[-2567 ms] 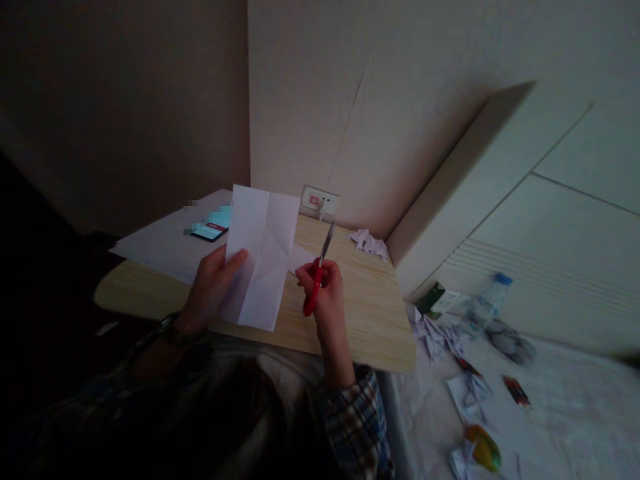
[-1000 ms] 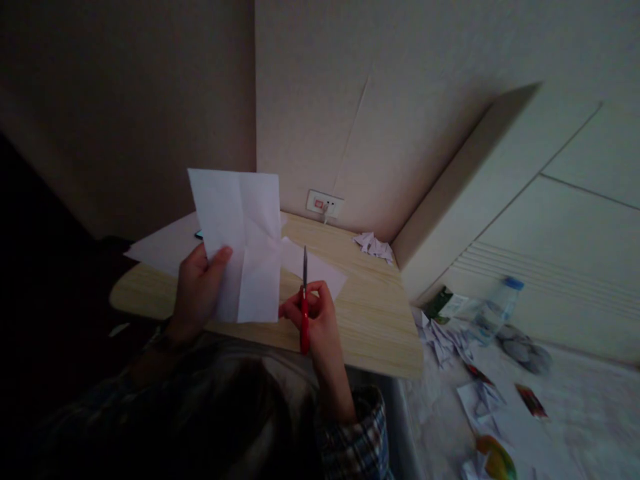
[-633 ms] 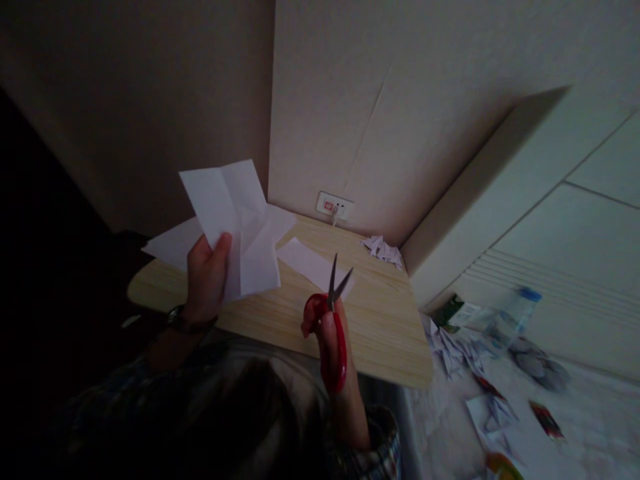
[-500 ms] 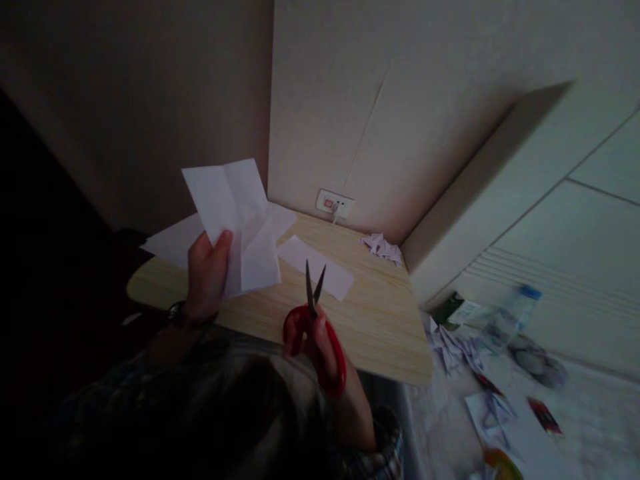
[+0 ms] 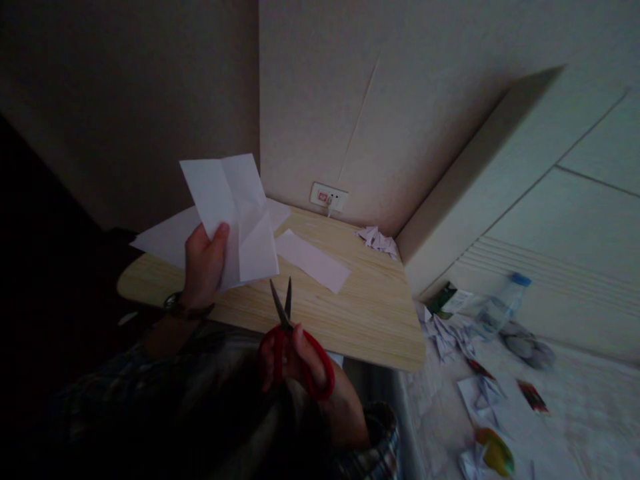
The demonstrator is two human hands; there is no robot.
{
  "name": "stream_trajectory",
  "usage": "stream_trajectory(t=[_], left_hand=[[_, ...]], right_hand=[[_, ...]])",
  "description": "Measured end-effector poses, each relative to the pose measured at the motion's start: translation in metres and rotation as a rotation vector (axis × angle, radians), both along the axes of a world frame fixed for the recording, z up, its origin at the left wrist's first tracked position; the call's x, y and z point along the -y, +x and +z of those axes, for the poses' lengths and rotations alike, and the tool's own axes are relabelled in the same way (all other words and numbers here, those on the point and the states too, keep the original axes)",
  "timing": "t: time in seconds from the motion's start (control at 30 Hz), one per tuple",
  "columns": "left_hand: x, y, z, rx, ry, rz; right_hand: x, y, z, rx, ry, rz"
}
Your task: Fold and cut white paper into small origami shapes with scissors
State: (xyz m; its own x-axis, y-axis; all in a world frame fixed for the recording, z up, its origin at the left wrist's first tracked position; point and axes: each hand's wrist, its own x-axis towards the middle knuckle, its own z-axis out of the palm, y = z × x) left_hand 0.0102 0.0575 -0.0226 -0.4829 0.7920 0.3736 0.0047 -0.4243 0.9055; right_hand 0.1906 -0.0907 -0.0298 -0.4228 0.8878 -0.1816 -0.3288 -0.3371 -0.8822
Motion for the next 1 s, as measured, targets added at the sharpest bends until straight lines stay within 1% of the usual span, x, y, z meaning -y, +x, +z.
stream_trajectory(t=[0.1,0.3,0.47,0.57,0.67,0.73,0.9,1.0], left_hand=[[0.002,0.000,0.000,-0.051,-0.004,-0.002],[0.006,0.001,-0.003,-0.116,0.024,-0.042],[0.010,0.005,-0.005,-0.138,-0.012,-0.050],[0.013,0.009,-0.006,-0.156,-0.024,-0.048],[0.016,0.012,-0.007,-0.156,-0.029,-0.038],[0.018,0.013,-0.007,-0.148,-0.021,-0.016],[0.018,0.012,-0.007,-0.139,-0.011,-0.007],[0.019,0.011,-0.006,-0.128,0.003,-0.003]], right_hand=[[-0.005,-0.007,0.002,-0.041,-0.023,-0.011],[-0.020,-0.015,-0.004,-0.242,0.036,0.069],[-0.021,-0.018,-0.008,-0.235,0.030,0.107],[-0.025,-0.020,-0.009,-0.232,0.045,0.085],[-0.029,-0.023,-0.010,-0.282,0.034,-0.007],[-0.030,-0.025,-0.011,-0.318,0.008,-0.043],[-0.029,-0.026,-0.010,-0.362,0.001,0.004],[-0.028,-0.027,-0.009,-0.367,-0.005,0.002]])
